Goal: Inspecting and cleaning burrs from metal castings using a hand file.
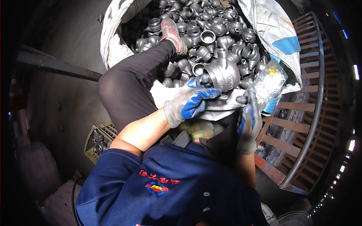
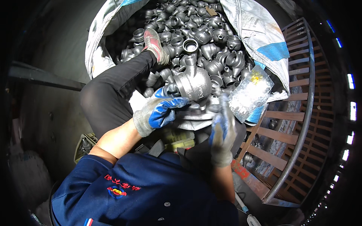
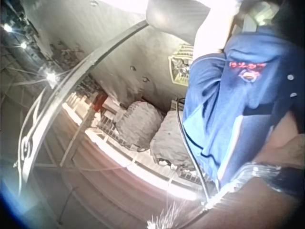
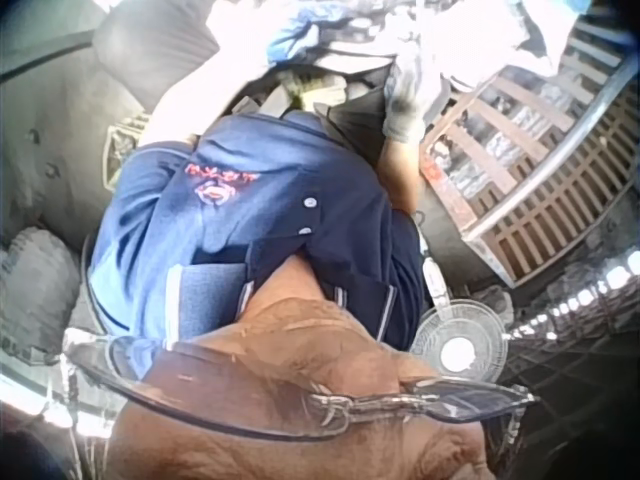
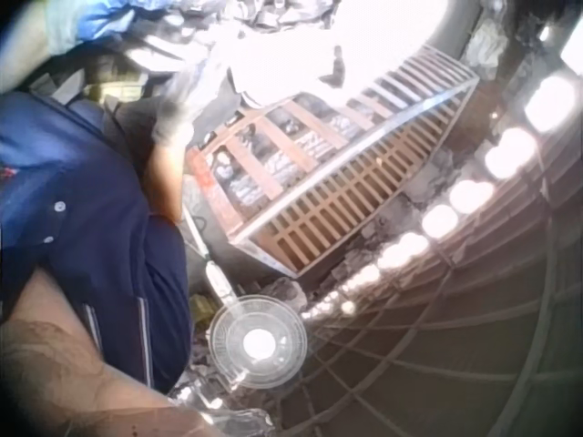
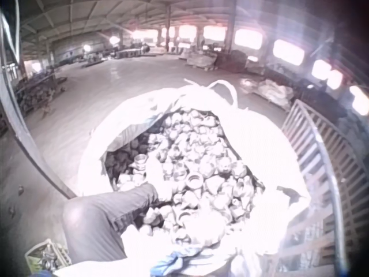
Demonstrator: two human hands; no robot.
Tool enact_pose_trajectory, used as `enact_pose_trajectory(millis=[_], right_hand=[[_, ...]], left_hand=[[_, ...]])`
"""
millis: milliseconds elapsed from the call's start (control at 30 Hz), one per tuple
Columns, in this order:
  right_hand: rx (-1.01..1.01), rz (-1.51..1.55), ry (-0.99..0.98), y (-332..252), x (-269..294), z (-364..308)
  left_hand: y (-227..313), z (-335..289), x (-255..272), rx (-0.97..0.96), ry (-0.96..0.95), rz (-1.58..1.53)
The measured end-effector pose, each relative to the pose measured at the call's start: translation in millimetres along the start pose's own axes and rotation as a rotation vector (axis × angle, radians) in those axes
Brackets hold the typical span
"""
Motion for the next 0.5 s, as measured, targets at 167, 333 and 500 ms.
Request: enact_pose_trajectory(millis=[167,333,500], right_hand=[[0.132,-0.388,-0.042,-13,-20,-13],[0.275,-0.485,-0.010,-15,-28,-12],[0.374,-0.649,0.057,-11,-31,-12]], left_hand=[[1,2,3,-0.233,-0.201,0.410],[10,2,-2,0.566,0.178,-0.205],[2,3,-6,0.647,0.393,-0.600]])
Point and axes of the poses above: each hand's wrist, its own z-axis towards the middle knuckle, its own x-axis out of the back of the hand, y = z × x, the point moved 2 cm from there along z, towards the middle knuckle, and after that the axes turned 15 degrees about -x, right-handed, at the moved point
